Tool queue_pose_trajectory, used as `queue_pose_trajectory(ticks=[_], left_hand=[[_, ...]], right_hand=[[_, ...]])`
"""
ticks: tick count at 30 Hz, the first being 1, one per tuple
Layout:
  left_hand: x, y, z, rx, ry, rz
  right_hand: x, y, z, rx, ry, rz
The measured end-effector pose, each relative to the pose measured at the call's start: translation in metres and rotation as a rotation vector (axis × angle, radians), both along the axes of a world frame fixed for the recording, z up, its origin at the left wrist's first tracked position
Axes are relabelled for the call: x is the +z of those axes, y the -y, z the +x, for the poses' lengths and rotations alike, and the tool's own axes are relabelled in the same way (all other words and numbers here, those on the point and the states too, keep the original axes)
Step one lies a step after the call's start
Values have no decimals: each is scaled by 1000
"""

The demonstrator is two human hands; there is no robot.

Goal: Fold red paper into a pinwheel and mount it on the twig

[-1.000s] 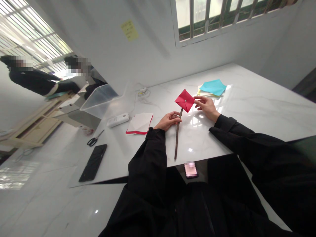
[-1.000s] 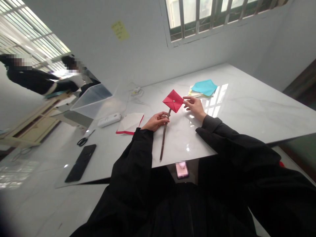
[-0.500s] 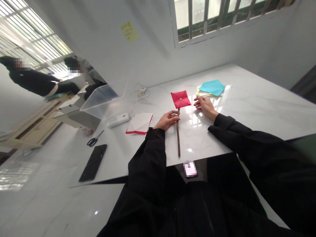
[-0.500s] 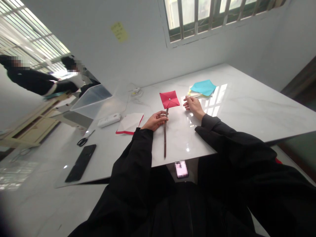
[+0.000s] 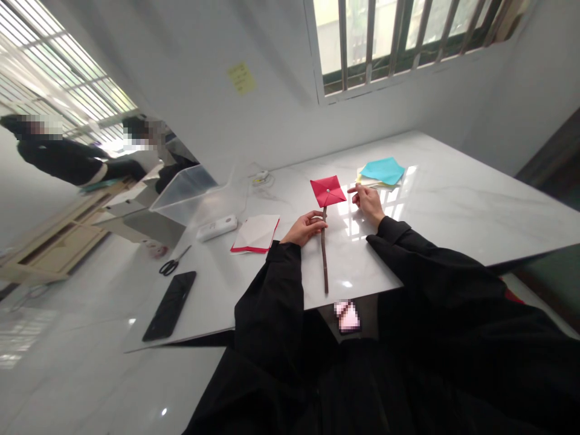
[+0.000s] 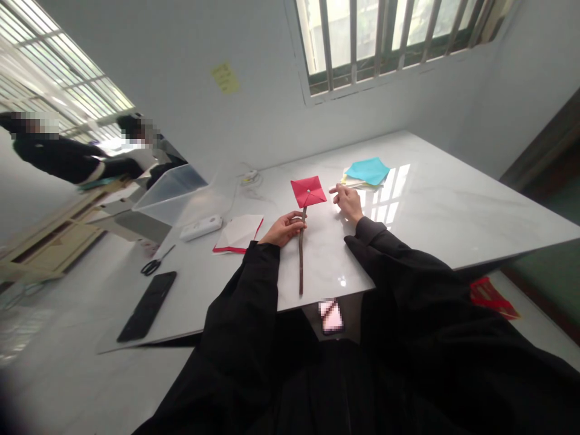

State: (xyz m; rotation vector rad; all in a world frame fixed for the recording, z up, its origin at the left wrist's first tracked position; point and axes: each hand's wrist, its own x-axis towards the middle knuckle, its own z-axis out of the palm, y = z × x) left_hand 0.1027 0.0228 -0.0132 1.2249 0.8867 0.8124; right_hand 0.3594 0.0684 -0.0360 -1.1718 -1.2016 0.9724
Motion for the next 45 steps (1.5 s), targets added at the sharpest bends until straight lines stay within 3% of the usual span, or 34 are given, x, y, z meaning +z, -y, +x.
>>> queue_pose_trajectory(ticks=[4, 13, 19, 26, 31, 37, 45], left_hand=[[-2, -1, -1, 0, 11, 1], [-2, -1, 0, 157, 136, -6], [-2, -1, 1, 170, 138, -9], [-2, -1, 0, 164, 122, -8], [-4, -2, 0, 156, 119, -14], [-3, -1, 1, 156, 116, -9], [-5, -3, 4, 191, 87, 24]], right_hand=[[4, 4, 3, 2, -142, 16], [7, 22, -11, 63, 28, 46], [11, 30, -15, 250, 14, 14], [16, 29, -13, 230, -176, -47], [14, 29, -13, 258, -103, -40], [18, 32, -14, 249, -194, -37], [23, 39, -22, 270, -151, -75]])
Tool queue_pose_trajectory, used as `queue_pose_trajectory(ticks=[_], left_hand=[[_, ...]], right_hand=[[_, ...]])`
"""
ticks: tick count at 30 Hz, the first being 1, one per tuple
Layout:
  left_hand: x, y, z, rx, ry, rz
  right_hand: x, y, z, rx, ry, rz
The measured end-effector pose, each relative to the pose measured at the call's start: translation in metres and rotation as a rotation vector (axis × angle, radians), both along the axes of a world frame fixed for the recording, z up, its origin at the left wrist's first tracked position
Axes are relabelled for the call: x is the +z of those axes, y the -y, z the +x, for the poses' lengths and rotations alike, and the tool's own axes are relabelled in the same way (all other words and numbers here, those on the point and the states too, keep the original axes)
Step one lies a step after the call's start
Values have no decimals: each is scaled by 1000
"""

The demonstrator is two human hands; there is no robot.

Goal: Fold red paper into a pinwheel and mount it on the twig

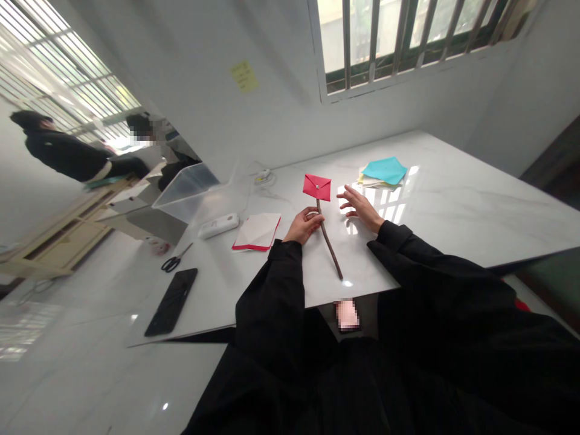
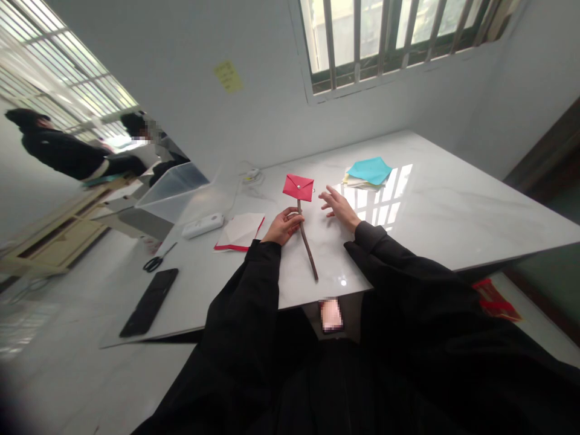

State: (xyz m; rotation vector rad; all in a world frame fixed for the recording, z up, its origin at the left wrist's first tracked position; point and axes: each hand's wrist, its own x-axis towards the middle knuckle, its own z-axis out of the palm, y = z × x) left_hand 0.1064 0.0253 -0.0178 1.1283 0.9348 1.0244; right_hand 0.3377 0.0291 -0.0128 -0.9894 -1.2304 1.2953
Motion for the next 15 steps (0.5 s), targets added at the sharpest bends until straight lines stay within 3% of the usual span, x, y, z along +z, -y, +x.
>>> queue_pose_trajectory(ticks=[6, 15], left_hand=[[-3, -2, 2, 18, 9, 13], [-2, -1, 1, 10, 9, -20]], right_hand=[[4, 11, -6, 340, -15, -23], [0, 6, -5, 92, -56, -35]])
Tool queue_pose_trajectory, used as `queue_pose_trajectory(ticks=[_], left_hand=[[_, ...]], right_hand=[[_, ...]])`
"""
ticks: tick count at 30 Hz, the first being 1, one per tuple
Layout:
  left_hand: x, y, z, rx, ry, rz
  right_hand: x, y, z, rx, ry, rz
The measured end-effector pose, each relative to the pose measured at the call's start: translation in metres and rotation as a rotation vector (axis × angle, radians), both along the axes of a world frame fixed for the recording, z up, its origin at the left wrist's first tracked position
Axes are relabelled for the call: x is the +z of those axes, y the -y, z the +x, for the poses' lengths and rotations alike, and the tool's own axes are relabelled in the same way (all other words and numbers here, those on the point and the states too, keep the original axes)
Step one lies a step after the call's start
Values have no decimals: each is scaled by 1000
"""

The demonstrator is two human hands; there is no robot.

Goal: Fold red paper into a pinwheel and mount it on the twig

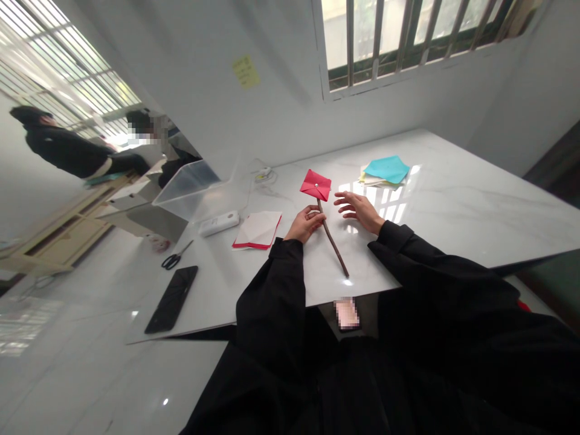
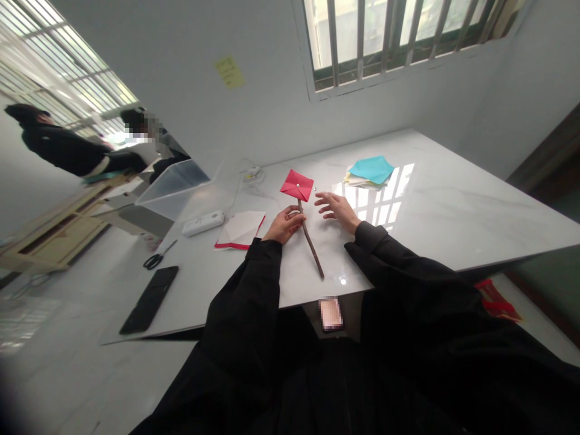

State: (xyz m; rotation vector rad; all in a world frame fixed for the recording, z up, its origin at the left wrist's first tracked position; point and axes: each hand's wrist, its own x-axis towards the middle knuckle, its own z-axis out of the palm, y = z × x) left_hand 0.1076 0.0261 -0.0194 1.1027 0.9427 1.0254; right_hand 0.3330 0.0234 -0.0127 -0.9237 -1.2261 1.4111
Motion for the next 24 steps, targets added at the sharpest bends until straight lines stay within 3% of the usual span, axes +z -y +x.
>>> queue_pose_trajectory(ticks=[5, 8, 14, 24], left_hand=[[0, 1, -2, -83, -47, 6], [1, 1, -4, -164, -79, 23], [5, 2, -6, -312, -144, 86], [7, 3, -7, -418, -186, 129]], right_hand=[[-9, -14, 7, -249, 122, 95], [-13, -20, 13, -321, 199, 166], [-10, -21, 13, -337, 168, 216], [-9, -25, 15, -370, 7, 104]])
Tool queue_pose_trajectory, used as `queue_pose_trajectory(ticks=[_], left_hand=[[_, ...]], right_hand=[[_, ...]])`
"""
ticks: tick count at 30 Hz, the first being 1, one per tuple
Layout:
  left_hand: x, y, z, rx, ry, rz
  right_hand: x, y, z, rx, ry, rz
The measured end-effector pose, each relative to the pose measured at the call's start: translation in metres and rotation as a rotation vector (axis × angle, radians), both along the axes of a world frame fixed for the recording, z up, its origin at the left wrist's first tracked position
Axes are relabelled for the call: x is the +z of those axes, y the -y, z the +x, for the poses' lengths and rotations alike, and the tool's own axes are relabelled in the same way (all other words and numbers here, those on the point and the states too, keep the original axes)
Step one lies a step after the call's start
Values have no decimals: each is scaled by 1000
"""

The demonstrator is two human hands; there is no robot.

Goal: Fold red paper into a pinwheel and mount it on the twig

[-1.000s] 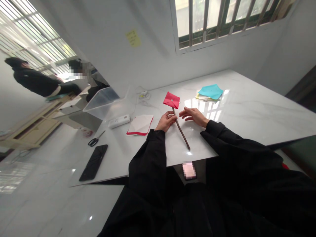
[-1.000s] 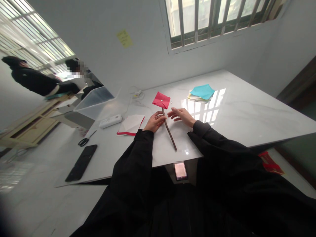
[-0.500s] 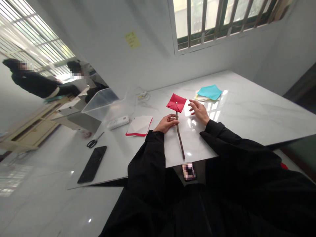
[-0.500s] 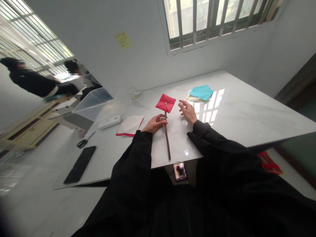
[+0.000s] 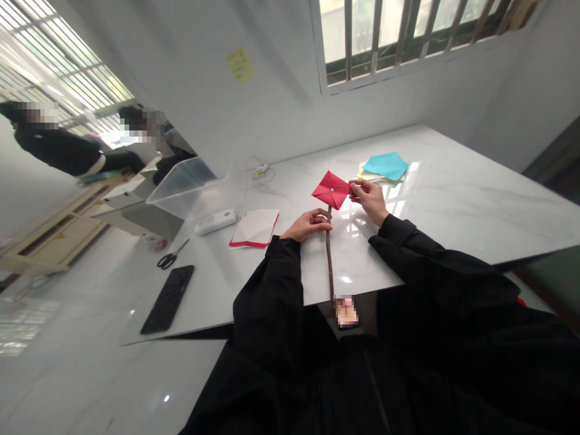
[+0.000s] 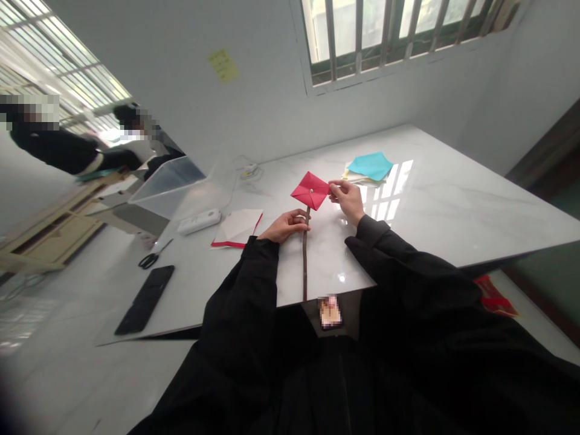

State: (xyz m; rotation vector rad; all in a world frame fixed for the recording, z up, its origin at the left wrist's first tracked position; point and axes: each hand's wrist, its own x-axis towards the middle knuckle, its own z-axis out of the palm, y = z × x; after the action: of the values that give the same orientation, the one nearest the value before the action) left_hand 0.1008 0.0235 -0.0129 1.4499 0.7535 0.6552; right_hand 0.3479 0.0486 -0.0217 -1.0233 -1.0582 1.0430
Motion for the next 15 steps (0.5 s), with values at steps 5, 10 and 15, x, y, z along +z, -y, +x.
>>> queue_pose_trajectory(ticks=[5, 10, 15], left_hand=[[0, 0, 0, 3, -2, -9], [-4, -2, 2, 103, 26, -28], [-7, -4, 2, 167, 55, -56]], right_hand=[[1, 0, 0, -4, -53, 17], [5, 5, 1, 47, 23, 5], [2, 5, 0, 37, 88, -54]])
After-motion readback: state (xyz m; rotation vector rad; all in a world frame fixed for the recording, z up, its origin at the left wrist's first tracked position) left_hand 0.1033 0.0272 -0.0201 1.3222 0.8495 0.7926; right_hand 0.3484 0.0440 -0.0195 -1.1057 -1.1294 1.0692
